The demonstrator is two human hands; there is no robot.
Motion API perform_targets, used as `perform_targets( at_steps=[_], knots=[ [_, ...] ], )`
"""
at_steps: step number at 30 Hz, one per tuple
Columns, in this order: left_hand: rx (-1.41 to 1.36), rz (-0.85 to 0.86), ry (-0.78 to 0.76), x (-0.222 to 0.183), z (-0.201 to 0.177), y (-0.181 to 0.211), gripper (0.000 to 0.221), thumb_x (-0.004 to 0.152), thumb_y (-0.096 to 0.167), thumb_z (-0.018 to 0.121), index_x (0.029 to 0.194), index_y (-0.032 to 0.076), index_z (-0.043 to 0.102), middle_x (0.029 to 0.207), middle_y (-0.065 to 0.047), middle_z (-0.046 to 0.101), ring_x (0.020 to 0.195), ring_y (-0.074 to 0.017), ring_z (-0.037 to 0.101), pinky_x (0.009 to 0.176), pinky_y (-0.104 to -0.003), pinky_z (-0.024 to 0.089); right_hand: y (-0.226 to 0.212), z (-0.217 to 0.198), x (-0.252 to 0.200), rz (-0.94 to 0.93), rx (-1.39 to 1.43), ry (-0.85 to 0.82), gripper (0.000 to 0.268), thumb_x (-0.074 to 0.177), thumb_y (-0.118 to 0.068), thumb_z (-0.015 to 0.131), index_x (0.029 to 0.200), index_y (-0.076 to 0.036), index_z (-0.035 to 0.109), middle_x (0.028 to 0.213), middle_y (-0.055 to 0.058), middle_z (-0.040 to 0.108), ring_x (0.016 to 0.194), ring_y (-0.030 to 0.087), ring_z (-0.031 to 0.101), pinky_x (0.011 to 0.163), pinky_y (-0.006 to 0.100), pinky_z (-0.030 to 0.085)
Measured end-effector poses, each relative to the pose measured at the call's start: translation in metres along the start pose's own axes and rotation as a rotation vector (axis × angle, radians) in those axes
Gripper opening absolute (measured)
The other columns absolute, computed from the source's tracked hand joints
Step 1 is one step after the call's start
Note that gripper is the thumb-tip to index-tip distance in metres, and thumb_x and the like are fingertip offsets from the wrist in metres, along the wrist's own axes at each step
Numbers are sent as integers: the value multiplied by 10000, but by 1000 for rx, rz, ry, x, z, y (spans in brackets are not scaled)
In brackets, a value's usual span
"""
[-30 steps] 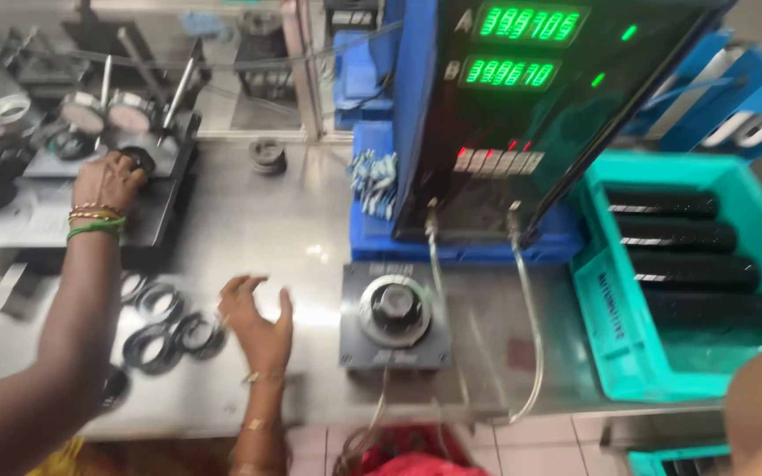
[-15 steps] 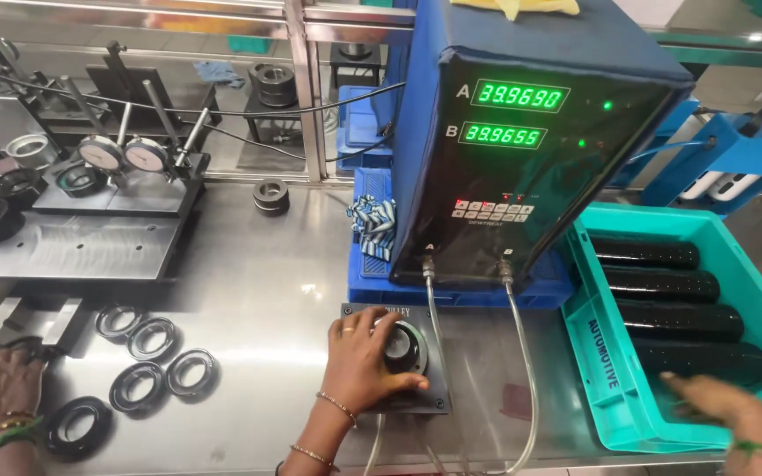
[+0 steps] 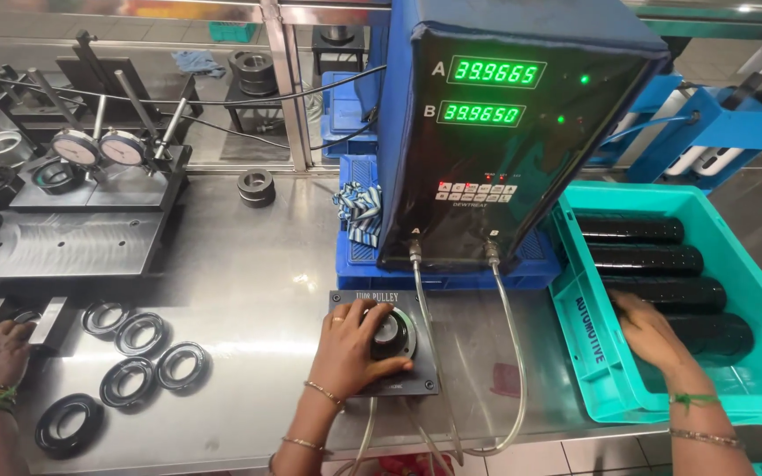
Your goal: Testing the quality and dimensions of metal rings using a specialized fixture and a digital gauge readout.
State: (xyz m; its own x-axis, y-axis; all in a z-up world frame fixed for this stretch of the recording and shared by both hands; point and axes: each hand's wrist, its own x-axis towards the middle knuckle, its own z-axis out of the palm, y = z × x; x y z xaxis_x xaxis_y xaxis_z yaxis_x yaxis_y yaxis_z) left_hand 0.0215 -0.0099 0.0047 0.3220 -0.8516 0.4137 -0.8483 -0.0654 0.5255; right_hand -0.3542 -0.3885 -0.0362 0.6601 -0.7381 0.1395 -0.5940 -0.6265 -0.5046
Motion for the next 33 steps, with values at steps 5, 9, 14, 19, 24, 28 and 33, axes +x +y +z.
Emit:
perform_targets(
  at_steps=[5,9,14,19,24,28,33],
  knots=[
    [-54,-9,49,6,3,5,740,621,475,916,1193,102,630,1212,-121,620,1156,-358,546,994,-457,451,58,4,-21,77,-74,-118,529,840,-272,643,1322,-54,645,1347,172,649,1222,352,628,1012,435,496],
    [-129,-18,170,12,-14,17,514,629,386,930,870,53,620,1162,-125,645,1115,-343,574,932,-430,497,78,7,-38,269,-403,-14,573,797,-434,754,1271,-116,711,1252,214,680,1302,365,582,1086,421,487],
    [-88,-128,378,1,-35,-24,522,630,389,934,643,26,559,1133,-132,654,1003,-309,589,815,-411,520,73,-1,-26,694,-189,-245,692,872,-485,750,1426,-99,598,1243,286,719,1233,397,694,1094,461,512],
    [172,-488,316,-62,-37,-107,521,651,458,906,717,37,608,951,-110,649,909,-297,561,780,-412,506,127,18,-23,624,153,-328,739,877,-447,719,1448,-8,557,1323,282,663,1308,362,645,1134,462,453],
    [488,-587,245,-109,-42,-144,506,624,546,862,801,100,699,1018,-91,669,1010,-282,602,981,-499,432,108,11,-9,816,466,-489,759,883,-344,687,1548,-65,450,1514,219,575,1449,331,490,1178,480,396],
    [684,-551,407,-94,-27,-142,417,633,447,849,894,146,724,1143,-110,672,1132,-284,595,1066,-554,379,152,14,-9,856,637,-487,740,896,-254,707,1550,-18,453,1531,235,526,1485,296,361,1183,513,333],
    [-141,-289,544,-33,11,-80,449,791,290,860,1106,43,656,1211,-159,651,1199,-354,573,1033,-450,435,65,-33,-24,711,710,15,419,960,-230,643,1333,-37,629,1381,111,620,1377,213,472,1138,506,309]
  ],
)
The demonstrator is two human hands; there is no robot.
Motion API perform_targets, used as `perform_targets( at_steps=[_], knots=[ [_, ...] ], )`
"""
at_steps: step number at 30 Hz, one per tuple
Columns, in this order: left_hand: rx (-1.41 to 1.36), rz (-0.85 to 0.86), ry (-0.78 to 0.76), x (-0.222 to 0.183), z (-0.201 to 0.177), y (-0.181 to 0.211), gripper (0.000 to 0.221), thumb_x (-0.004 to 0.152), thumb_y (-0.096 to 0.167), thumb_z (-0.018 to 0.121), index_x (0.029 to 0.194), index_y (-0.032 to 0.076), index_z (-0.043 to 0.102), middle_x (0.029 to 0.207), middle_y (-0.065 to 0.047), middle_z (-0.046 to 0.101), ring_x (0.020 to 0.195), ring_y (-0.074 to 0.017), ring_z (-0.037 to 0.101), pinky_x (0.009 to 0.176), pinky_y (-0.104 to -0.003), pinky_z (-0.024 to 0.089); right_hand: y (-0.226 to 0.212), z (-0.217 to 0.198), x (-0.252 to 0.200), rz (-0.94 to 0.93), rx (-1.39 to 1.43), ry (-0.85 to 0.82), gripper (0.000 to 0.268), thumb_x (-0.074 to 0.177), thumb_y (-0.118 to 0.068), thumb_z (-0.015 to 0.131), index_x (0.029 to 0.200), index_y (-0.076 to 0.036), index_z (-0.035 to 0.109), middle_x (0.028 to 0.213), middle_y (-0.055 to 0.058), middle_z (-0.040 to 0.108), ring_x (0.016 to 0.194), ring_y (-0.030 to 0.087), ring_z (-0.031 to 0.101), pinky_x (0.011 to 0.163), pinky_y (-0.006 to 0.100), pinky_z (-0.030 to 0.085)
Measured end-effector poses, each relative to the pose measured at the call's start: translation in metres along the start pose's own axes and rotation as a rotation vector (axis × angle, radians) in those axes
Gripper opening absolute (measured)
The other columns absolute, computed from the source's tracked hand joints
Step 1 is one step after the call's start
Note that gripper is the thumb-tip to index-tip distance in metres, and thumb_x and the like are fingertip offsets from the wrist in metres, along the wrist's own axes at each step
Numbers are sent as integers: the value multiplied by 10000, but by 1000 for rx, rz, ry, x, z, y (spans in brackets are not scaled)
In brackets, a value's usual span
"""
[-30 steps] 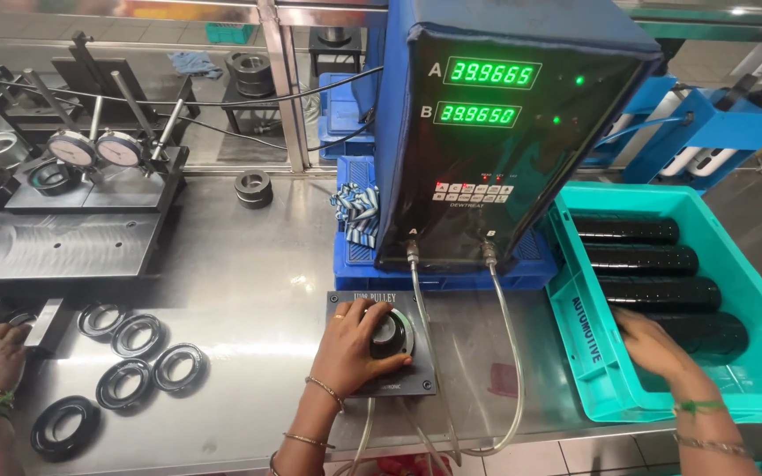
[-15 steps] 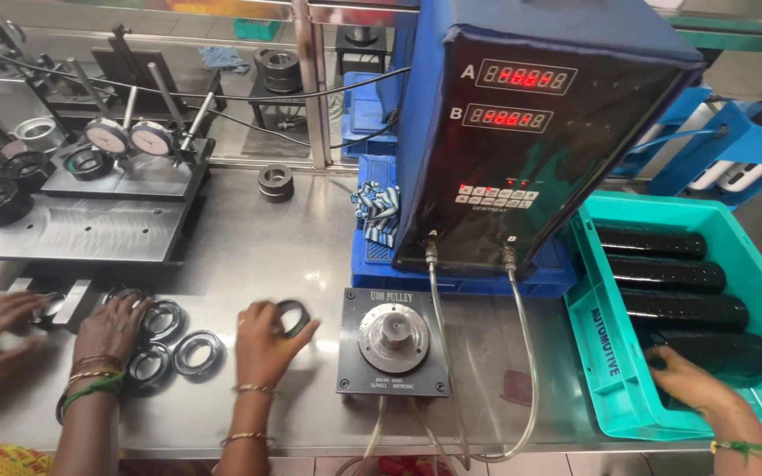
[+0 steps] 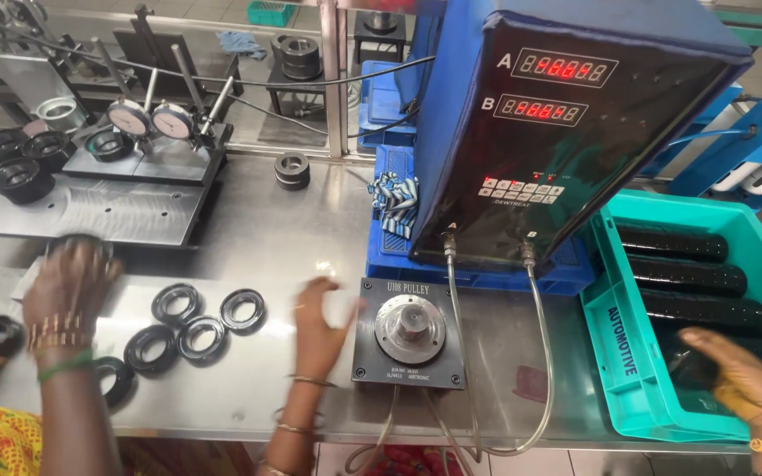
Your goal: Testing the quality and dimensions of metal rings using a specialized fixture and a digital gauge readout.
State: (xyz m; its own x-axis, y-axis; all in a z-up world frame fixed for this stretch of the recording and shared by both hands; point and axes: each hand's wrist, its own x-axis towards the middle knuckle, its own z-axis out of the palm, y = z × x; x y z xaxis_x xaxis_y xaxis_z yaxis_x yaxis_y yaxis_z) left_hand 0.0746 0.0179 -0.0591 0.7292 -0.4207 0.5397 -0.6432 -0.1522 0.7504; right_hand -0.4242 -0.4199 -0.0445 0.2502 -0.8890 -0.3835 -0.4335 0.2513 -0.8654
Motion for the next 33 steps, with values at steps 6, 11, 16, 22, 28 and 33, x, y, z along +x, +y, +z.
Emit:
perform_targets(
  at_steps=[6,11,16,22,28,33],
  knots=[
    [-278,-112,-237,-4,46,66,415,1022,431,538,1165,54,641,1121,-129,648,1093,-283,628,970,-405,486,-55,34,-71,-545,573,-47,175,1061,-167,700,1193,-95,613,1198,15,633,1129,137,645,983,349,566],
    [-394,-260,-118,0,43,70,449,1073,406,403,1112,32,647,1062,-115,659,980,-249,661,875,-350,522,-135,193,-166,-479,269,-241,394,831,-128,780,1193,-113,626,1077,46,641,988,158,642,858,304,521],
    [-416,-192,-84,-4,38,70,474,1101,398,371,1104,8,641,1063,-125,655,1019,-254,656,910,-353,503,-167,317,-210,-701,-202,-445,381,783,-225,829,1087,-117,626,1024,11,676,959,150,678,853,358,571],
    [-519,-250,-32,-7,43,58,523,1107,418,323,1130,3,640,1057,-130,674,1030,-245,660,937,-351,509,-169,370,-246,-1304,-673,-365,364,765,-195,809,1083,-106,657,991,78,742,999,287,702,1088,606,309],
    [-598,-360,-69,-10,39,55,569,1091,472,307,1124,23,655,1078,-146,693,1062,-271,659,972,-369,495,-152,367,-246,-1446,-893,-279,475,753,-95,775,1211,-120,650,929,88,670,944,307,668,1145,589,331],
    [-73,134,-342,-2,18,102,917,551,541,918,1230,23,583,1243,-220,534,1178,-414,493,976,-501,424,-128,326,-194,-510,182,-424,409,773,-113,806,1144,-104,634,967,25,673,869,134,655,795,320,534]
  ],
)
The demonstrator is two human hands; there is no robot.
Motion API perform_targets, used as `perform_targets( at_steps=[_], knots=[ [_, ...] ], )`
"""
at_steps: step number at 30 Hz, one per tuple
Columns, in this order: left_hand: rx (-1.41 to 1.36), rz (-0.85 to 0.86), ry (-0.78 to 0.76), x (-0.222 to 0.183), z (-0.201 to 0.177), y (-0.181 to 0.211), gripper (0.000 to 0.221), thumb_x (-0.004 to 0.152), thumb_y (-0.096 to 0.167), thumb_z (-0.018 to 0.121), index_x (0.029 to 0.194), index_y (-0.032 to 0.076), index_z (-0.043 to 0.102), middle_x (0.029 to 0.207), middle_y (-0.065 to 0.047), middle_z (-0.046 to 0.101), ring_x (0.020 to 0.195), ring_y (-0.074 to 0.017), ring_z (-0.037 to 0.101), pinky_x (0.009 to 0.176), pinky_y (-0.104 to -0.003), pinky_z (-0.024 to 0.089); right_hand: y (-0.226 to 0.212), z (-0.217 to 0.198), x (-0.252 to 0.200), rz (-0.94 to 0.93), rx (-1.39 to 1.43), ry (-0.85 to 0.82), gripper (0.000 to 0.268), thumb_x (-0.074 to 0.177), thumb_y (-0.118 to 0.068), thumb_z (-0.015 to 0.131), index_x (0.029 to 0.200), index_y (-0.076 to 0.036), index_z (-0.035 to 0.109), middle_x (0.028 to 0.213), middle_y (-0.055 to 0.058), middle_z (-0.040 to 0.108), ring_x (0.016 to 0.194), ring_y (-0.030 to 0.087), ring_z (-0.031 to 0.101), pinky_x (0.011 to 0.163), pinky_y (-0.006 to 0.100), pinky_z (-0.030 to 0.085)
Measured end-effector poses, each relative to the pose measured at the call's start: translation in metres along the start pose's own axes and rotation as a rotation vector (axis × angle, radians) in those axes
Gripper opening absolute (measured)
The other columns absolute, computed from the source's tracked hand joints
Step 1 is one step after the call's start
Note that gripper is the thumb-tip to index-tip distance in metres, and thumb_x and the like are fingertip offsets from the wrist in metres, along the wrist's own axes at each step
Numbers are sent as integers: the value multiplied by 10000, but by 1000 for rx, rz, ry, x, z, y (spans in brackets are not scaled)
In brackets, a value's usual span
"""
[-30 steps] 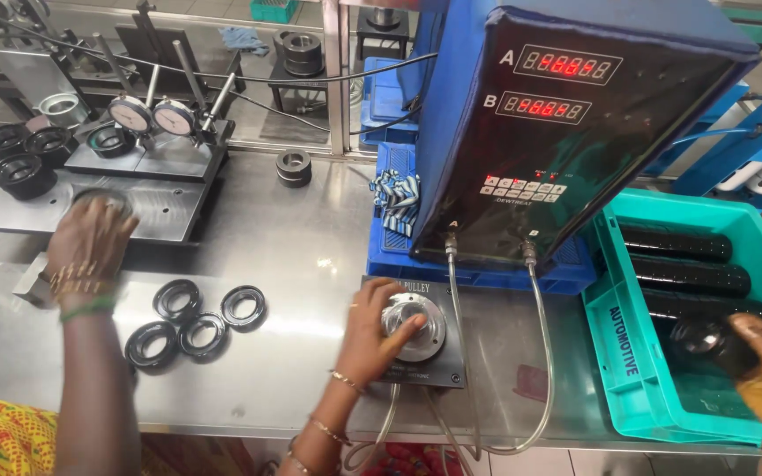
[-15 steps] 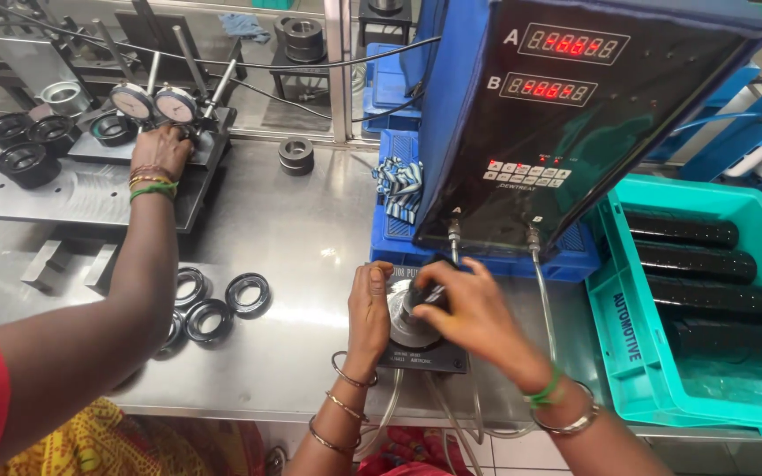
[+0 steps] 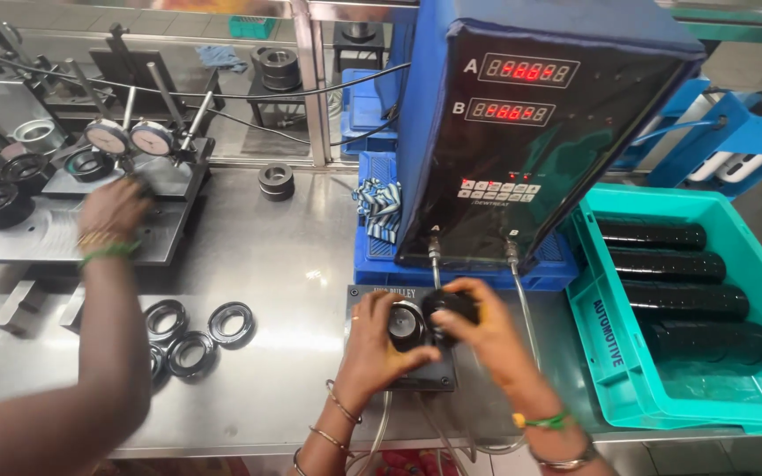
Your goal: Testing the quality and dimensions of metal rings using a specialized fixture and a digital gauge readout.
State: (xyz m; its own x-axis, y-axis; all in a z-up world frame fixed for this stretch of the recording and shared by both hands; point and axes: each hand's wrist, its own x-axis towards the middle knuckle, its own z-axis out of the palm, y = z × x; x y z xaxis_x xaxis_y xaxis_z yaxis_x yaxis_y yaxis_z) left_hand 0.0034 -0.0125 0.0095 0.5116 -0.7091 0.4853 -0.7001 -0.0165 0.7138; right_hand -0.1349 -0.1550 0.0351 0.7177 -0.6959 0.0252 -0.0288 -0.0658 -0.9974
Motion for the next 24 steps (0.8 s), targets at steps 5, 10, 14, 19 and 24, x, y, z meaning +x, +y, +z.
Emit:
perform_targets(
  at_steps=[5,10,14,19,24],
  knots=[
    [45,-54,-169,4,-5,-19,956,508,446,991,1296,85,588,1280,-144,542,1231,-376,496,1022,-469,462,5,-65,-24,56,136,147,395,818,-92,796,1171,-62,621,965,49,655,844,139,629,771,276,491],
    [16,66,-184,6,-41,-55,920,463,439,976,1230,70,627,1266,-126,595,1195,-356,541,1004,-462,481,5,-102,-49,56,245,252,361,839,-52,754,1166,-63,600,978,76,672,850,147,633,795,282,492],
    [135,-19,-141,5,-36,-47,882,500,521,962,1208,102,643,1217,-83,634,1149,-318,586,976,-448,488,6,-110,-56,54,225,296,338,861,-40,739,1169,-56,602,992,81,666,850,144,617,816,280,485],
    [215,13,-142,5,-6,6,975,475,557,972,1284,133,630,1220,-168,569,1102,-404,517,972,-534,420,-6,-98,-56,51,234,251,330,855,-57,744,1155,-55,606,984,70,664,856,142,626,802,284,488],
    [50,203,-214,-1,-7,-21,761,695,353,907,1352,131,592,1360,-173,557,1276,-421,494,1055,-536,405,-7,-90,-55,94,214,223,350,837,-62,750,1159,-64,615,990,57,658,834,143,623,777,286,493]
  ],
)
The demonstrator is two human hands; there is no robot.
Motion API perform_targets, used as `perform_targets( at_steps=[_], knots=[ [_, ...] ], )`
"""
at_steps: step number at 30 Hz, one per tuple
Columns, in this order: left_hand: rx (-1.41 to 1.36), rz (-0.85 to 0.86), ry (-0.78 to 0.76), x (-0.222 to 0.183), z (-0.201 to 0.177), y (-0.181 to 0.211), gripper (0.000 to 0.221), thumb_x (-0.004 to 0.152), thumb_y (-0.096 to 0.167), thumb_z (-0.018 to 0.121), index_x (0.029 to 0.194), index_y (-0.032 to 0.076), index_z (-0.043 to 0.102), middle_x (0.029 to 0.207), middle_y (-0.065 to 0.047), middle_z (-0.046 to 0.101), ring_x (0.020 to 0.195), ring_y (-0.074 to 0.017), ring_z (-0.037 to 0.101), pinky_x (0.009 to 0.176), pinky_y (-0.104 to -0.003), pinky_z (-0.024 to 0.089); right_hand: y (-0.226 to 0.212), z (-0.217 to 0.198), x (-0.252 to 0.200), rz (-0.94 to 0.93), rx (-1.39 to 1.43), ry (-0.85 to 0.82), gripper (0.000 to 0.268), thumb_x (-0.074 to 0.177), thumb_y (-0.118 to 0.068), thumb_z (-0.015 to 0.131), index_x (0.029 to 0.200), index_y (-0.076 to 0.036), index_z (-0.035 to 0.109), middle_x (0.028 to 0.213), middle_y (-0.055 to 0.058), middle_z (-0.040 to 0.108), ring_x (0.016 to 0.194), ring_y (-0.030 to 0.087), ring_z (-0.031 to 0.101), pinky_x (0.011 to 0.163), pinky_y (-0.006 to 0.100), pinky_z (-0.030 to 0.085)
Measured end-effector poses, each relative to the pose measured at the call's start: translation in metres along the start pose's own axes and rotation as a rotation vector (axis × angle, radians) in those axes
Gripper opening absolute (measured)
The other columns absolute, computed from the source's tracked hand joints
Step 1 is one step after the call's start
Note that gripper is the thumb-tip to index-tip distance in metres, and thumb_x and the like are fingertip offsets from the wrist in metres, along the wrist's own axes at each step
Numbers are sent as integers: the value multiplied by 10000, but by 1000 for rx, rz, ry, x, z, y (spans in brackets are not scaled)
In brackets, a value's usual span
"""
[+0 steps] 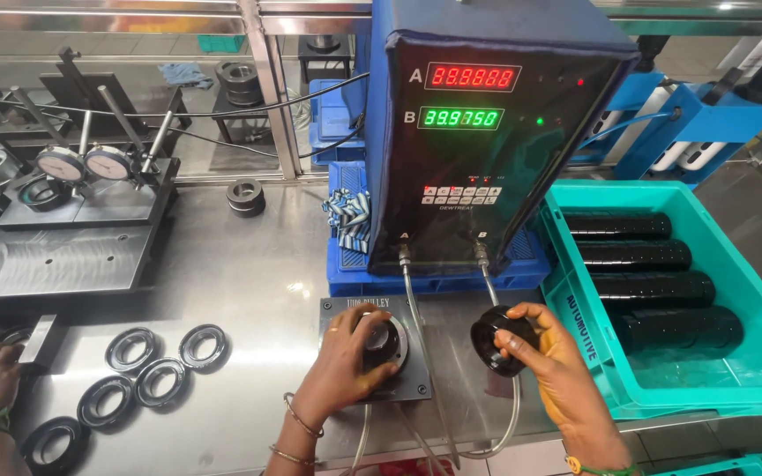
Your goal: Testing the quality and dimensions of metal rings using a specialized fixture and a digital gauge readout.
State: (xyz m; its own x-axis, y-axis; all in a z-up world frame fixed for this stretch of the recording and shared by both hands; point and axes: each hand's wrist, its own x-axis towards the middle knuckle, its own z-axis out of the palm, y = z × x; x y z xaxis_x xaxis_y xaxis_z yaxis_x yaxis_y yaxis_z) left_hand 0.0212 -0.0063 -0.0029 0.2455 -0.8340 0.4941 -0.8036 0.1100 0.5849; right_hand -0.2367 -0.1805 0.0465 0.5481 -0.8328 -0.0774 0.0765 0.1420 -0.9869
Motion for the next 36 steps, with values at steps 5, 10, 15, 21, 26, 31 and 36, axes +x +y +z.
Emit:
perform_targets(
  at_steps=[5,10,15,21,26,31,36],
  knots=[
    [118,-155,-2,14,-6,16,837,571,439,963,1236,89,593,1202,-121,605,1158,-377,531,993,-498,427,-6,24,6,-12,1,-64,348,849,-84,750,1169,-69,612,989,68,658,854,139,635,780,285,501],
    [19,-179,3,21,-13,19,639,608,380,946,1070,63,640,1145,-104,633,1109,-332,566,962,-425,480,0,57,21,-18,-28,-128,376,828,-99,767,1174,-97,620,988,46,654,863,142,643,792,297,504],
    [24,-195,424,25,-51,21,540,585,372,951,649,27,540,1145,-142,642,951,-300,605,767,-411,527,8,113,25,-332,-643,-312,352,823,-194,807,1125,-152,630,1049,-3,729,993,113,704,898,316,541],
    [280,-473,444,-64,-53,-70,523,627,397,910,689,18,554,832,-99,589,817,-288,546,723,-446,473,0,157,-2,-934,-1171,-540,310,833,-82,744,1126,-143,666,923,66,614,976,268,606,1065,530,353],
    [413,-658,316,-124,-56,-97,513,623,421,910,740,26,604,923,-127,614,899,-345,568,764,-460,491,11,148,-5,-937,-1112,-506,307,810,-29,714,1093,-148,698,948,55,611,965,273,594,967,441,456],
    [603,-683,354,-122,-63,-88,454,637,376,902,894,54,709,1187,-216,608,1106,-449,552,874,-482,489,29,131,9,-750,-810,-394,243,831,-105,789,1064,-142,729,968,48,623,980,240,627,856,354,525],
    [413,-512,542,-78,-19,-88,463,745,114,771,1192,82,654,1341,-179,595,1284,-399,523,1092,-485,388,30,90,33,-168,24,-123,393,863,-160,750,1216,-125,582,1016,-37,637,943,82,616,829,239,511]
  ],
)
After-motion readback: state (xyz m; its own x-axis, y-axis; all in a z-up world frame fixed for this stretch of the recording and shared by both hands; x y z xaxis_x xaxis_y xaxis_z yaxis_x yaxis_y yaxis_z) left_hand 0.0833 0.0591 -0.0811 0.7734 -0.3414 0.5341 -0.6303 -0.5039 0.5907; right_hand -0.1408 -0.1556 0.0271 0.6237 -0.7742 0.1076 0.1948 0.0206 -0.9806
